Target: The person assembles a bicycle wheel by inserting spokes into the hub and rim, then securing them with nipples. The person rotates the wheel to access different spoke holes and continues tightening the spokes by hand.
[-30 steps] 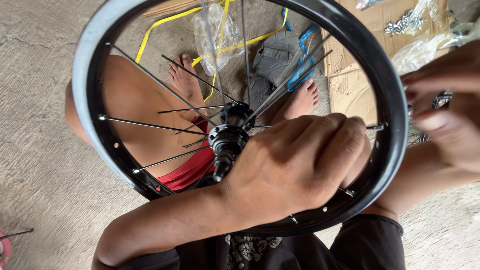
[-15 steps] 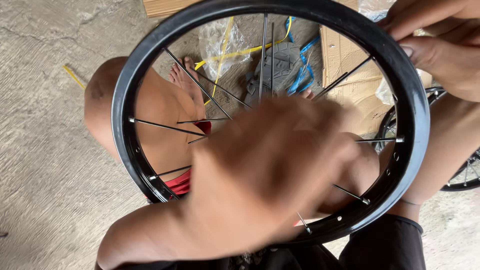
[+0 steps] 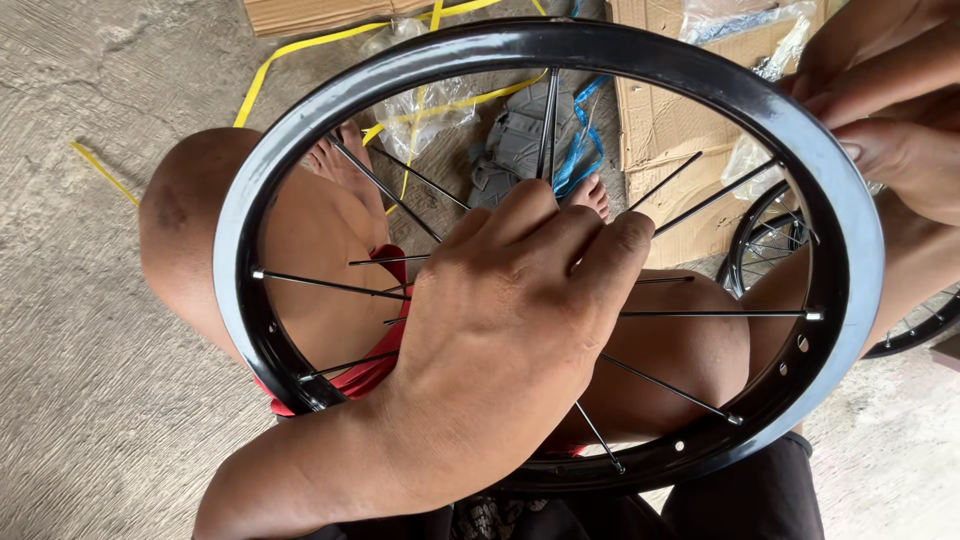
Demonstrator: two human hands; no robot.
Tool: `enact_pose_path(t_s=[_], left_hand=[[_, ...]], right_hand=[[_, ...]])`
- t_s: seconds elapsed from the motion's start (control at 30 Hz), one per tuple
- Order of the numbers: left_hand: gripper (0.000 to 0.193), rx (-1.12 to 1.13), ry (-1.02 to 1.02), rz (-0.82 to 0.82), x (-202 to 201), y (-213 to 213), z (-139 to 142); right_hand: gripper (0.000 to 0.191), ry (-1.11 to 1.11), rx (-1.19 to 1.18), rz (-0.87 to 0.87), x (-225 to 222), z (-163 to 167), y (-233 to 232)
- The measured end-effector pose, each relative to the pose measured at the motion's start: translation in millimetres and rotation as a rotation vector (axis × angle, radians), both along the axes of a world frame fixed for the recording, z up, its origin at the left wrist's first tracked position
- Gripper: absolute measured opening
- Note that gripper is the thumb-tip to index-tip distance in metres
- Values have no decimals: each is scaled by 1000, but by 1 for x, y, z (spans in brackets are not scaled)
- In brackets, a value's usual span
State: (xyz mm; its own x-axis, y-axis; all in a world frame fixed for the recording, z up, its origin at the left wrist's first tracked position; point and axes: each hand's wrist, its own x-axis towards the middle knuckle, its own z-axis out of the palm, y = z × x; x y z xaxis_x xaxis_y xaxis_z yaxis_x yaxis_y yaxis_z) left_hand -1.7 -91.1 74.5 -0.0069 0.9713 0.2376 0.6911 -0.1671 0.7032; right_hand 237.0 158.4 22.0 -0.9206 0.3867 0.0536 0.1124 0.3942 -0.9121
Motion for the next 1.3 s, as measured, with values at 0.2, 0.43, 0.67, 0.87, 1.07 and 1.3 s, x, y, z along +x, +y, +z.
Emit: enact_pose_path(t_s=[0.2,0.43,0.67,0.87,1.07,1.3], left_hand=[[25,10,20,-2,1,0,-1],[19,11,92,18,3,3,0],[16,9,94,27,4,4,2],[17,19,103,22,4,5,1],[16,24,100,18,5,5,1],[14,34,88,24,6,5,-2]], right_hand=[[25,4,2,3,-1,0,-1],[25,7,7,13,-2,-2,0],[26,5,20,18,-1,-2,-1],[26,3,22,20,2,1,-2],[26,7,33,27,2,1,-1],[26,-3,38,29,1,1,0]])
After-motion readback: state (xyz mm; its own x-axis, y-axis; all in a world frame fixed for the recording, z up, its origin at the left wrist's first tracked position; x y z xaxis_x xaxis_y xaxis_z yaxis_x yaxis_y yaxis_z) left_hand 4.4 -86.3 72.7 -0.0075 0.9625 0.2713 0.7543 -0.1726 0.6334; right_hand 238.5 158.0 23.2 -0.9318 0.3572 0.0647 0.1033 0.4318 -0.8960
